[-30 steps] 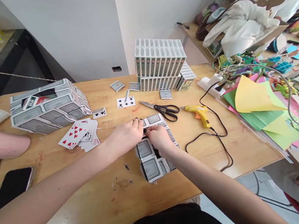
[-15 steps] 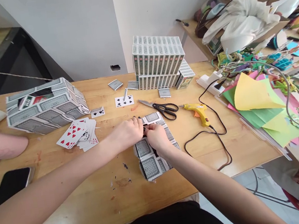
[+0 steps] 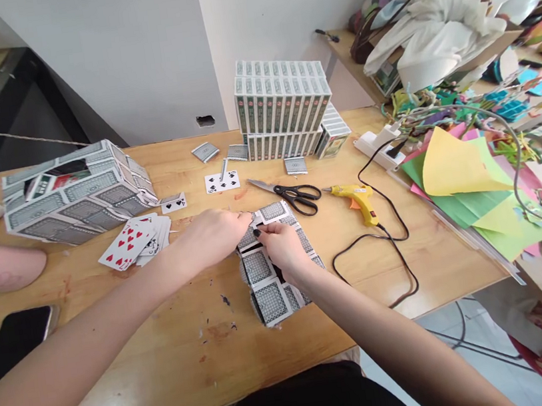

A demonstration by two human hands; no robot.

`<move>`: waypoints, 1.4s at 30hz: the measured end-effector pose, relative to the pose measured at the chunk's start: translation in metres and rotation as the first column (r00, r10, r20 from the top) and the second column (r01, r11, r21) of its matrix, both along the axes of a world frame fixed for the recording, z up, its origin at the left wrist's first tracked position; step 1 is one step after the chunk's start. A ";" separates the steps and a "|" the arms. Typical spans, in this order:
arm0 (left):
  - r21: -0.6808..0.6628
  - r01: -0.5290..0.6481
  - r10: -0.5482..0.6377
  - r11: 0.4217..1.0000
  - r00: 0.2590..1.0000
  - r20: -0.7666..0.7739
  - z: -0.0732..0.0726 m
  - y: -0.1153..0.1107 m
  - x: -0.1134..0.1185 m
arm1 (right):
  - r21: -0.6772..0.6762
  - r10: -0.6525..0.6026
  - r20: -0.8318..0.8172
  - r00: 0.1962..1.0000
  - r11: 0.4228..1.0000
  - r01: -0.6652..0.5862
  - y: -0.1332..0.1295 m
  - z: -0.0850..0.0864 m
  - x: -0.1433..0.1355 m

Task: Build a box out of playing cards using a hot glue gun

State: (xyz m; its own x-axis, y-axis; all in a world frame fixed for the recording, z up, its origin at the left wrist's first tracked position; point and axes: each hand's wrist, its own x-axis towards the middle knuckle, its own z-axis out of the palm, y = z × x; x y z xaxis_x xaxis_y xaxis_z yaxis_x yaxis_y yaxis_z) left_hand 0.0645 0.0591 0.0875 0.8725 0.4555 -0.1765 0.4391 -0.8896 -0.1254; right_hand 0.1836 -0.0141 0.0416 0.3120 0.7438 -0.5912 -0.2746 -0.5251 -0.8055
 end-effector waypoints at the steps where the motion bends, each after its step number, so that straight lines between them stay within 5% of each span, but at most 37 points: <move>1: -0.019 -0.014 0.015 1.000 1.000 0.014 0.000 -0.001 -0.001 | 0.001 -0.010 -0.023 1.000 1.000 0.010 -0.001 0.001 0.000; 11: -0.115 -0.099 0.117 0.988 0.979 0.168 -0.010 -0.005 -0.006 | -0.011 -0.066 -0.237 0.969 0.998 0.065 -0.005 0.008 0.003; 29: 0.049 -0.159 0.156 0.986 0.987 0.048 -0.015 -0.041 0.017 | 0.014 -0.137 -0.166 0.977 0.990 0.141 0.002 0.008 -0.005; 34: 0.065 -0.153 0.142 0.986 0.979 0.145 -0.023 -0.040 0.012 | 0.016 -0.133 -0.172 0.976 0.990 0.138 0.002 0.005 -0.006; 42: -0.222 -0.180 0.258 0.958 0.877 0.406 -0.034 -0.037 -0.019 | 0.020 -0.016 -0.212 0.977 1.000 0.021 -0.003 0.011 0.005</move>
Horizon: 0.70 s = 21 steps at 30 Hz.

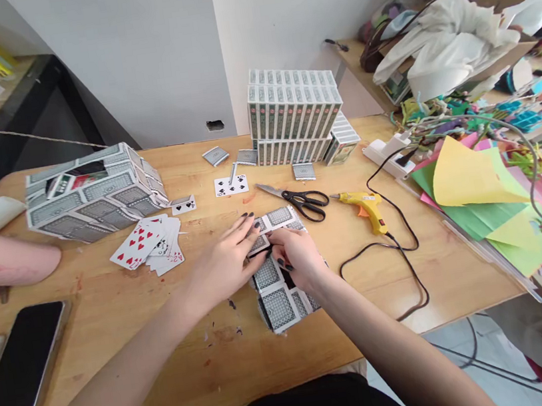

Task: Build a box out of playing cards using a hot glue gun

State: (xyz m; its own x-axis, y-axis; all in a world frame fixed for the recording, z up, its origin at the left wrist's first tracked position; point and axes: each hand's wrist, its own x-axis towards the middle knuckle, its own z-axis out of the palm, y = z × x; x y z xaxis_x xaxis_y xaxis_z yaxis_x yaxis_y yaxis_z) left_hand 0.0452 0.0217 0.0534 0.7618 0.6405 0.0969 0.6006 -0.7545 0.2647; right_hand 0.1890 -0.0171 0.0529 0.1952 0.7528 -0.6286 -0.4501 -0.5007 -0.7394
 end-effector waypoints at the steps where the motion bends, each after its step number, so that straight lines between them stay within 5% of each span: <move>1: -0.054 -0.005 0.007 0.999 1.000 0.028 -0.002 0.000 -0.005 | 0.000 0.027 -0.007 1.000 1.000 -0.027 -0.001 0.001 0.002; 7: -0.335 0.028 0.055 0.942 0.970 0.235 -0.021 0.001 -0.027 | 0.008 0.191 0.009 0.981 0.981 -0.191 -0.002 0.001 0.008; 11: -0.399 0.053 0.093 0.916 0.936 0.339 -0.031 -0.004 -0.028 | 0.015 0.346 0.145 0.927 0.936 -0.352 -0.004 0.003 0.011; 16: -0.391 0.046 0.119 0.919 0.915 0.386 -0.036 -0.008 -0.026 | -0.095 0.429 0.620 0.657 0.872 -0.479 -0.020 0.023 0.017; 21: -0.388 -0.025 0.181 0.921 0.911 0.371 -0.042 -0.015 -0.030 | 0.029 0.129 0.916 0.379 0.923 -0.383 -0.053 0.029 0.041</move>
